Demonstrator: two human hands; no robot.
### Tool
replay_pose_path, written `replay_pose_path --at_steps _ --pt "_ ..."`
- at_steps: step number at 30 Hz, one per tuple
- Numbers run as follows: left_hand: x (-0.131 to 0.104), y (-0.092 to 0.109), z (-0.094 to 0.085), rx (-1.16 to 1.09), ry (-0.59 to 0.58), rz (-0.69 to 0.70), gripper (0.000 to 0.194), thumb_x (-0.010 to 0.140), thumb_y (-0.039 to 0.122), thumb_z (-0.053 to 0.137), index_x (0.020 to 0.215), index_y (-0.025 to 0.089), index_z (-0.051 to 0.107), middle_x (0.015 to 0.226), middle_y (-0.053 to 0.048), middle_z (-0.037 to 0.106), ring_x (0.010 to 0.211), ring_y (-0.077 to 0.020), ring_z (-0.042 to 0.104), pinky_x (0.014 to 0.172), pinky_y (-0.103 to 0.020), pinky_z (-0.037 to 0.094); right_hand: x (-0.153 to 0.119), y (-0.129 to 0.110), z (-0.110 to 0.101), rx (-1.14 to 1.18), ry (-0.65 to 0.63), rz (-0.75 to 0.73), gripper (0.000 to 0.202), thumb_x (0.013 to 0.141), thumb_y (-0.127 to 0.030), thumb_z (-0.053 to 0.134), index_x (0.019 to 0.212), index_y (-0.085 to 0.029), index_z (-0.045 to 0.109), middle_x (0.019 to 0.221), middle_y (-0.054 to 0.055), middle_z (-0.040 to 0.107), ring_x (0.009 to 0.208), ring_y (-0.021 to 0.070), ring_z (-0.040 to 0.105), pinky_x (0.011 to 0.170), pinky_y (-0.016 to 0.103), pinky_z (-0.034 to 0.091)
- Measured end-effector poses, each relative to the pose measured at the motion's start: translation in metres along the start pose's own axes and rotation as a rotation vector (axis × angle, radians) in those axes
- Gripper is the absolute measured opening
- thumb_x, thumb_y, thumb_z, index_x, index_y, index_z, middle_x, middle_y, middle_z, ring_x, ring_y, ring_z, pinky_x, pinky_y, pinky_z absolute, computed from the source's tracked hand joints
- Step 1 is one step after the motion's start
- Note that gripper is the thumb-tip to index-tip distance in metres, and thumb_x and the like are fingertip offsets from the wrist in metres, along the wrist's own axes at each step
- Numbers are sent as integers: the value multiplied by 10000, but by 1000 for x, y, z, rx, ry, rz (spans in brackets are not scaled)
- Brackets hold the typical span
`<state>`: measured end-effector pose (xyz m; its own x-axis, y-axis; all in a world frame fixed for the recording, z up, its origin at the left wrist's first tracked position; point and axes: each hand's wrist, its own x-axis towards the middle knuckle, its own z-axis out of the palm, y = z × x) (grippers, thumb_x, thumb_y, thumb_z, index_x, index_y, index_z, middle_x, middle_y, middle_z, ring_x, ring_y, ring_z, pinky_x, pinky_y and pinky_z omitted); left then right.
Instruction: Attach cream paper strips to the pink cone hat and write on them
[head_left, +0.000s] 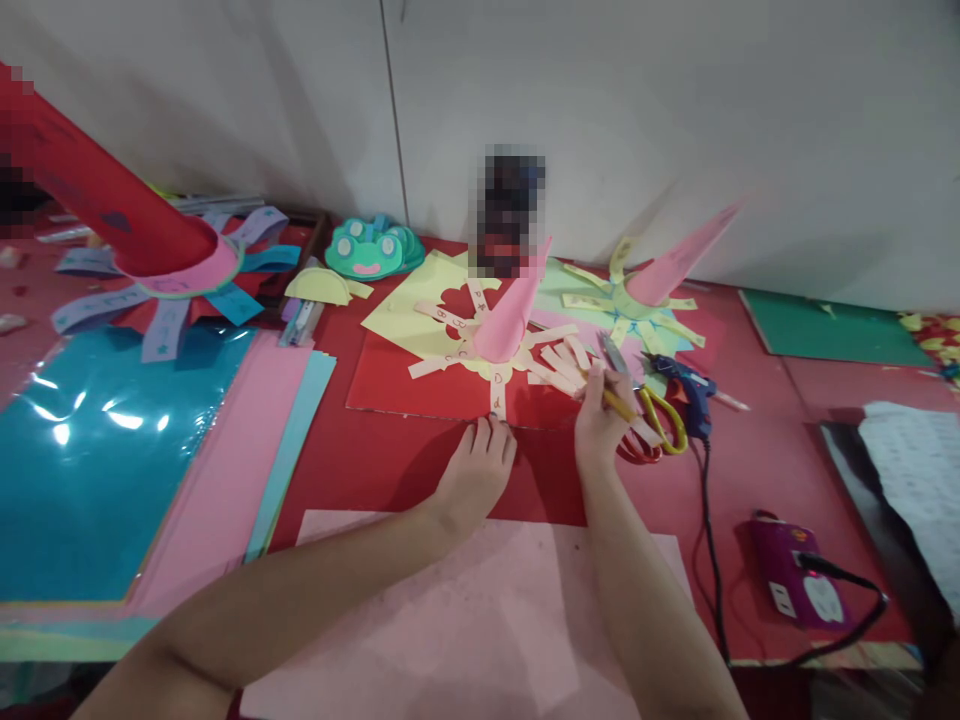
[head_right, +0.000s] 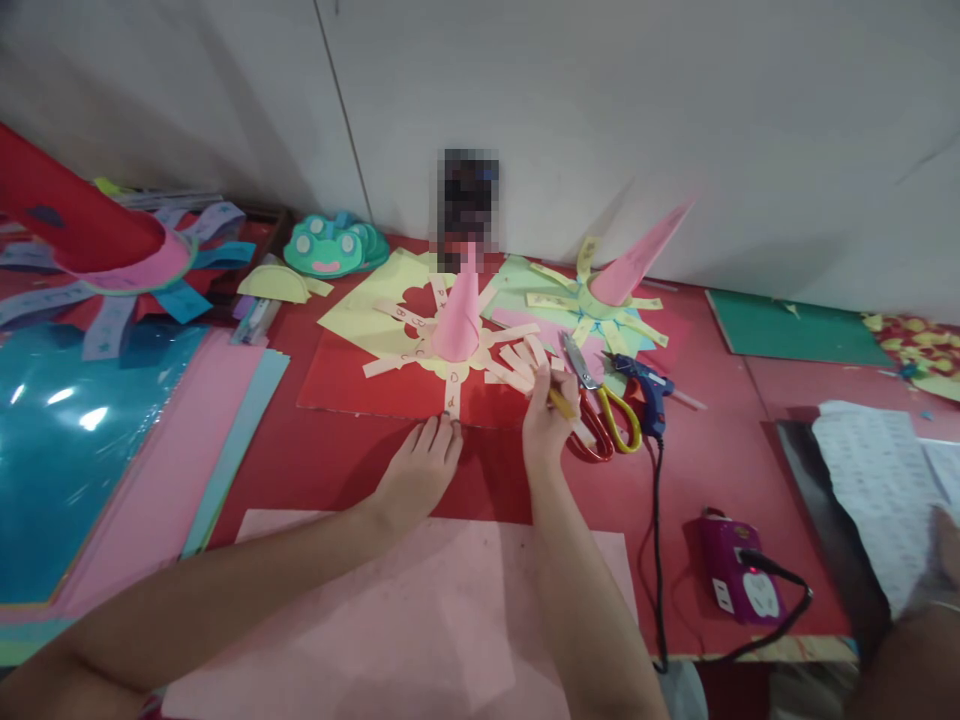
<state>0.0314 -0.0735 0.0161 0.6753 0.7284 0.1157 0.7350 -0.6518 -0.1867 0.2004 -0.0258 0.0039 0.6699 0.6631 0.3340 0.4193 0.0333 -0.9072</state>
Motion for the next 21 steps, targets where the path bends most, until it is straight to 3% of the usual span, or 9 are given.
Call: replay_pose_path --at_steps 3,6,14,21 --pt "-1 0 1 0 17 7 379 861 33 347 1175 27 558 1143 -194 610 1039 -261 594 862 -359 486 7 11 -2 -27 -62 -58 301 844 -454 490 891 -172 585 779 36 647 742 157 623 703 314 498" --pt "-1 -1 3 5 33 7 358 863 41 364 1161 38 564 1140 -183 610 1024 -253 594 859 -352 482 8 14 -4 -101 -175 -65 315 881 -423 434 954 -164 598 853 61 677 827 180 640 783 359 499" --pt "7 -13 8 -137 165 -6 292 930 268 400 1054 91 597 979 -130 625 832 -208 589 731 -330 471 6 12 -3 -316 -264 -173 246 829 -376 515 945 -184 615 821 48 671 745 164 613 746 330 490" --pt "12 -23 9 -205 221 23 254 938 255 383 936 125 601 856 -78 612 729 -183 566 665 -309 428 5 20 0 -323 -274 -212 248 798 -388 556 951 -199 603 748 17 634 687 149 586 737 334 485"
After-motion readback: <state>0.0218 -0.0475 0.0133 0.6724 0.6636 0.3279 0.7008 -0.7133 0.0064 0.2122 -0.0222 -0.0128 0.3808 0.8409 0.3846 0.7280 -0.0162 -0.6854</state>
